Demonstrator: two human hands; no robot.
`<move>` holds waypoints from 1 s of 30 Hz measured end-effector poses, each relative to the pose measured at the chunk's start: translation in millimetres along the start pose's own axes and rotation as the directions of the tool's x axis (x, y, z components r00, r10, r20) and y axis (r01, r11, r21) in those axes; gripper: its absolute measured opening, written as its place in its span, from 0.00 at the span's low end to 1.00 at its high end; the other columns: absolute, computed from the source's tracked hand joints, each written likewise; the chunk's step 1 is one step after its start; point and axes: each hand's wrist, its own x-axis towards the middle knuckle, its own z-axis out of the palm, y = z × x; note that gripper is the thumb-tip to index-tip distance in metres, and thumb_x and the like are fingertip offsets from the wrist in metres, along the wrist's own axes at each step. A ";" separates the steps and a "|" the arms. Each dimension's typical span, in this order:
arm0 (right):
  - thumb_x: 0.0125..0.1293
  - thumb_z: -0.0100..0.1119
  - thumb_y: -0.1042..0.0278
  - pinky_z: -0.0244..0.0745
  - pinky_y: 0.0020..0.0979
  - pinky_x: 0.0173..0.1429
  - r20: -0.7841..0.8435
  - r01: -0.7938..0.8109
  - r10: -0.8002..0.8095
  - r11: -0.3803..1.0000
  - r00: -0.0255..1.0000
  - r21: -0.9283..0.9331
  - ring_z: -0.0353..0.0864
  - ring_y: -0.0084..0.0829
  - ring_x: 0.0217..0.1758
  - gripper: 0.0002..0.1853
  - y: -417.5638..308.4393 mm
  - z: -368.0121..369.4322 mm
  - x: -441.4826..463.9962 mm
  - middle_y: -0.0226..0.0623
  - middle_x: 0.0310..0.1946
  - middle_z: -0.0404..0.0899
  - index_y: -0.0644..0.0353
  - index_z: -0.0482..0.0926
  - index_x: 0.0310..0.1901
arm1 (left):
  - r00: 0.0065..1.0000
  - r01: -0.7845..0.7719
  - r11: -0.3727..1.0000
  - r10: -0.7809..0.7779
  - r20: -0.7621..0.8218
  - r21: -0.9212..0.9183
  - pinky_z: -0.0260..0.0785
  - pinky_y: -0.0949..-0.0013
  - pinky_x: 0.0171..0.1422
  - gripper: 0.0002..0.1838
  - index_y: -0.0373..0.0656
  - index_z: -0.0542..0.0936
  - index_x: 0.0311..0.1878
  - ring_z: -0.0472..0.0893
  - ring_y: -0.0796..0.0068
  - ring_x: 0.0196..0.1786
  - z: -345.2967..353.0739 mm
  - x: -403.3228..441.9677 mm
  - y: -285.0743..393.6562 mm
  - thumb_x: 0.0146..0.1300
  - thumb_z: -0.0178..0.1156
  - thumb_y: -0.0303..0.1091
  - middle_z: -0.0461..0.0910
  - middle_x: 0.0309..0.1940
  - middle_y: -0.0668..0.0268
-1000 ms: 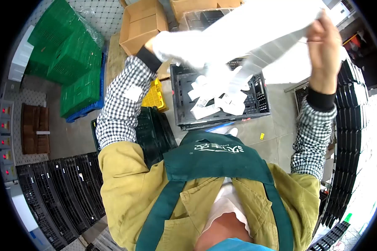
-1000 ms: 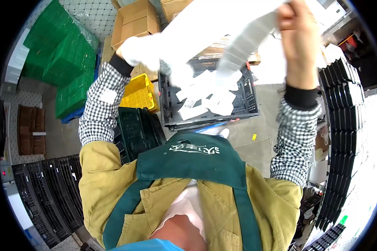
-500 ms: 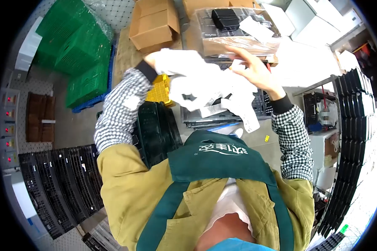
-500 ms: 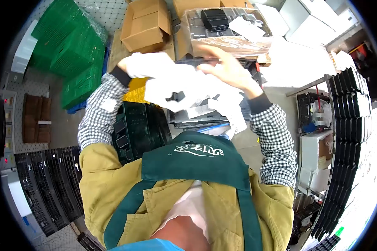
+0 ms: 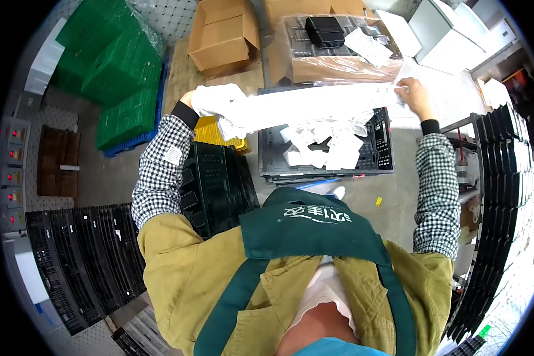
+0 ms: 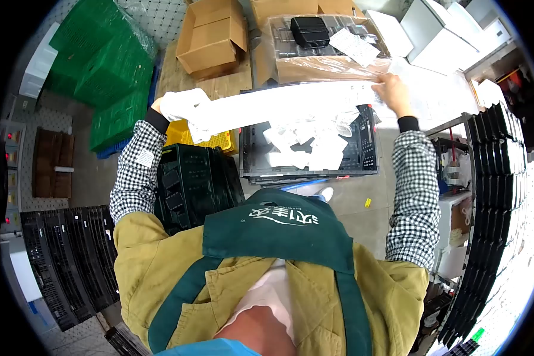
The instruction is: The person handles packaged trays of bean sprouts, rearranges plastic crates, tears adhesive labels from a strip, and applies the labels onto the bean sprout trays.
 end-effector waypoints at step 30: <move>0.63 0.63 0.66 0.69 0.24 0.45 0.303 -0.129 -0.454 0.375 0.838 0.918 0.72 0.18 0.35 0.09 -191.5 12.2 -38.3 0.27 0.28 0.76 0.63 0.79 0.33 | 0.997 0.044 0.987 -0.034 0.063 -0.152 0.71 0.75 0.46 0.18 0.37 0.79 0.52 0.79 0.77 0.40 0.2 114.3 -120.8 0.61 0.64 0.34 0.83 0.40 0.65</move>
